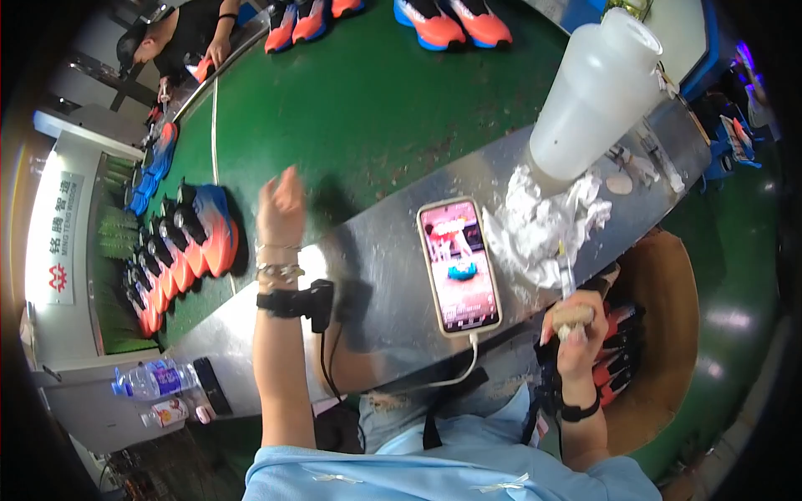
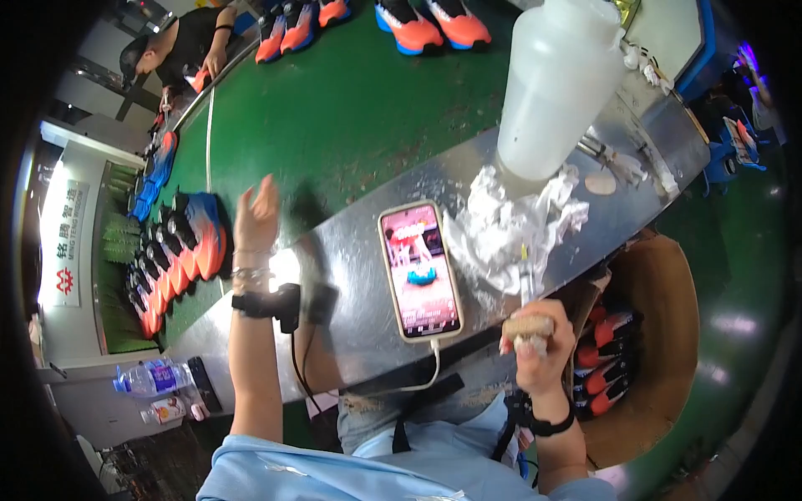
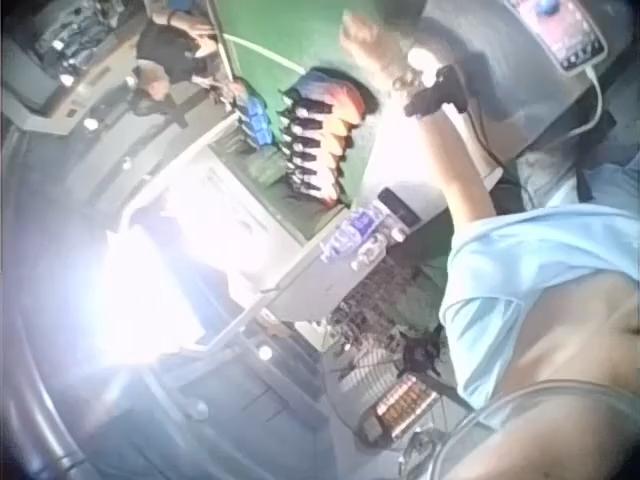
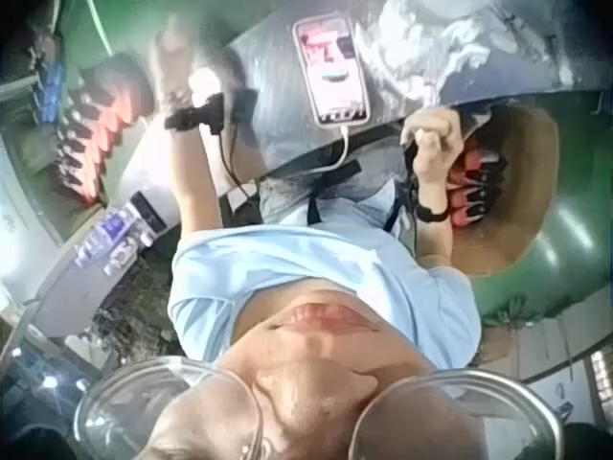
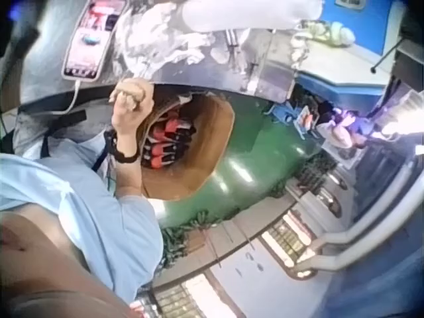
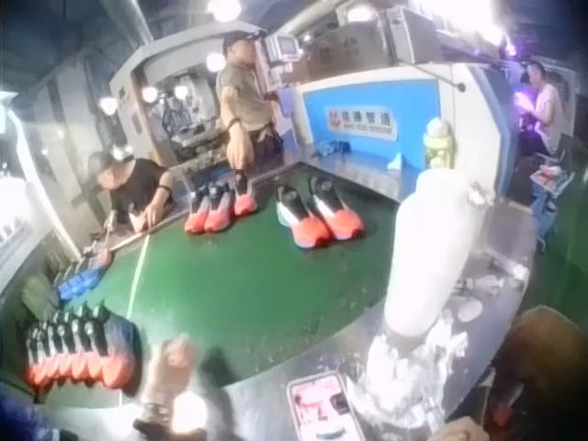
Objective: Apply adhesive liquid to the edges of shoe soles using a syringe dispenser.
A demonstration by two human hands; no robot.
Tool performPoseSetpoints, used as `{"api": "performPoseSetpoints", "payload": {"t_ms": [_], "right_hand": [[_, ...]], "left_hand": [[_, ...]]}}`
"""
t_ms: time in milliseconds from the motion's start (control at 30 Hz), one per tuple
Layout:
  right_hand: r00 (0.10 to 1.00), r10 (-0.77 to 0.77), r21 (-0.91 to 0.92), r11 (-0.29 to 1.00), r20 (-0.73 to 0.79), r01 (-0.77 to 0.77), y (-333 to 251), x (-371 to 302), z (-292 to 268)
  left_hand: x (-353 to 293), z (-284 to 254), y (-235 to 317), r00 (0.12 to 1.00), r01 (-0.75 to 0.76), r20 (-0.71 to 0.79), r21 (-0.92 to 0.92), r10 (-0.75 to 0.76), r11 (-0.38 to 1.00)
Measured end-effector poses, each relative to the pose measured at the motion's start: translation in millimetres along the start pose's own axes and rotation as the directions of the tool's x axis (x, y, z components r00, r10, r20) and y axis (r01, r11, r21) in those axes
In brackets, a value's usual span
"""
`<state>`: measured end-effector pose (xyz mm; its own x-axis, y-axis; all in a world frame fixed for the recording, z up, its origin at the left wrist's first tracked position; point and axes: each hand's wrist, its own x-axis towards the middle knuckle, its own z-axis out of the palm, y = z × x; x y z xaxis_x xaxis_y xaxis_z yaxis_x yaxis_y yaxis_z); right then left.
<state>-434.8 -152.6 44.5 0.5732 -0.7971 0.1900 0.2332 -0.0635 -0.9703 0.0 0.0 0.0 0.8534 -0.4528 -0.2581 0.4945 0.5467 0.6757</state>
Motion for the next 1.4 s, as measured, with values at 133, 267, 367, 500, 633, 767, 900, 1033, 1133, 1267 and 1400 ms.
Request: {"api": "performPoseSetpoints", "payload": {"t_ms": [133, 267, 367, 500, 633, 767, 900, 1033, 1133, 1267, 1400], "right_hand": [[0.999, 0.027, 0.111, 0.993, -0.026, -0.024, -10, -23, 5], [0.998, -0.044, 0.047, 0.998, -0.034, 0.045, -14, -15, -1], [0.988, -0.07, 0.006, 0.997, -0.135, 0.071, -14, -10, 5], [0.994, -0.024, 0.019, 0.999, -0.104, 0.026, -12, -2, 6], [0.997, -0.025, 0.021, 0.999, -0.072, 0.027, -16, -9, 2], [0.994, -0.097, 0.096, 0.99, -0.059, 0.102, -20, -14, -4], [0.992, -0.073, 0.14, 0.988, 0.105, 0.058, -19, -12, -9], [0.999, -0.031, 0.12, 0.992, 0.038, 0.026, -11, -11, 8], [1.0, -0.005, 0.139, 0.99, 0.02, 0.002, -8, -14, 24], [1.0, 0.003, 0.162, 0.987, -0.013, 0.0, -13, -25, 43], [0.998, -0.049, 0.127, 0.991, 0.044, 0.043, -28, -29, 55]], "left_hand": [[36, 103, -63, 0.874, 0.326, 0.271, 0.29, -0.404, 0.9], [94, 191, -136, 0.773, 0.502, 0.266, 0.298, -0.576, 0.812], [144, 239, -180, 0.867, 0.415, 0.188, 0.24, -0.461, 0.878], [204, 248, -191, 0.942, 0.253, 0.054, 0.536, -0.331, 0.806], [192, 186, -148, 0.985, 0.163, -0.025, 0.485, -0.173, 0.859], [118, 134, -66, 0.991, 0.072, 0.073, 0.442, -0.116, 0.894], [-69, 13, 10, 0.969, 0.198, 0.08, 0.313, -0.233, 0.929], [-290, -59, 44, 0.977, 0.176, -0.178, 0.374, -0.116, 0.911], [-404, -83, 53, 0.94, 0.256, -0.283, 0.225, -0.189, 0.94], [-458, -107, 64, 0.9, 0.143, -0.421, 0.533, 0.115, 0.834], [-411, -111, 72, 0.85, -0.201, -0.271, 0.627, 0.452, 0.753]]}}
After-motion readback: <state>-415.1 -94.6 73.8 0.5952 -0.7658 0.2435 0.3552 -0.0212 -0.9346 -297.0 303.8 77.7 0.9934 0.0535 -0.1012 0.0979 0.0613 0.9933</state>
